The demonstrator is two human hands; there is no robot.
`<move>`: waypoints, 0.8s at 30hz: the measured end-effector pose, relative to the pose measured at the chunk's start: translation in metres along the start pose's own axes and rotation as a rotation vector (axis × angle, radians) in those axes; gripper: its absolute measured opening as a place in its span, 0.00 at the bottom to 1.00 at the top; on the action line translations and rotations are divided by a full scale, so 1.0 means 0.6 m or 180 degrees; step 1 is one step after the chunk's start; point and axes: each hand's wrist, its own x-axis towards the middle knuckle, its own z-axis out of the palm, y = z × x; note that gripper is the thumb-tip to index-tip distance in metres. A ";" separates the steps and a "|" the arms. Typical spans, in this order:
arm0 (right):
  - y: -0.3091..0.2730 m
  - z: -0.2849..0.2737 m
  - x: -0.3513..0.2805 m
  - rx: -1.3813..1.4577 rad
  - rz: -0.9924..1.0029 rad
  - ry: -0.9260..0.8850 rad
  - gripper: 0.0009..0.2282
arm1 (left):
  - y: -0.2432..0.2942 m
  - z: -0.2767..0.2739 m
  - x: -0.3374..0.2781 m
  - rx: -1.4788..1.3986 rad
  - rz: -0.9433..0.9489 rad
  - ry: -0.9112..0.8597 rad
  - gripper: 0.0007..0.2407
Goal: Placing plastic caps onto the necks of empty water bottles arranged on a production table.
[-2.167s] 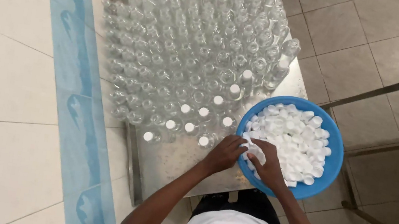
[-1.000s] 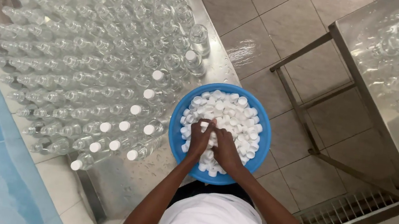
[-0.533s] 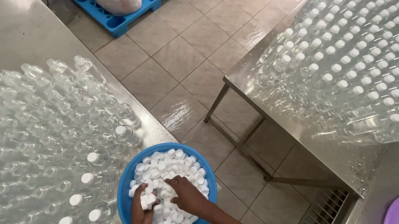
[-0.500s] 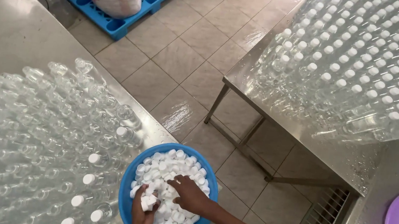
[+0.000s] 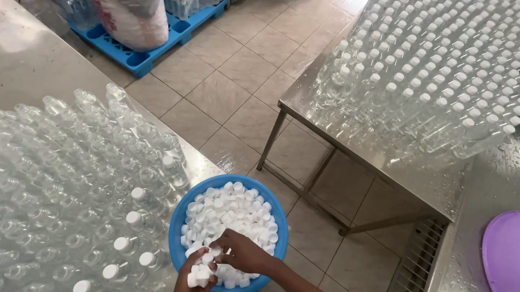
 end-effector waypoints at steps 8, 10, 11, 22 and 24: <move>-0.001 0.044 -0.035 0.0231 -0.0362 0.0137 0.15 | -0.019 -0.092 -0.040 -0.0668 -0.0237 -0.0473 0.09; -0.017 0.026 -0.024 0.0559 -0.0316 0.0533 0.15 | 0.003 -0.068 -0.088 -0.0548 -0.0118 -0.0563 0.08; -0.027 0.022 -0.012 0.0551 -0.0410 0.0408 0.15 | 0.008 -0.082 -0.111 -0.0634 0.0009 -0.0532 0.08; -0.123 -0.109 0.420 -0.1265 -0.1750 0.0417 0.18 | 0.001 -0.204 -0.229 -0.0010 0.0446 0.0600 0.11; -0.145 -0.109 0.463 -0.1718 -0.1575 0.0143 0.17 | -0.008 -0.216 -0.224 -0.0198 0.0545 0.0548 0.11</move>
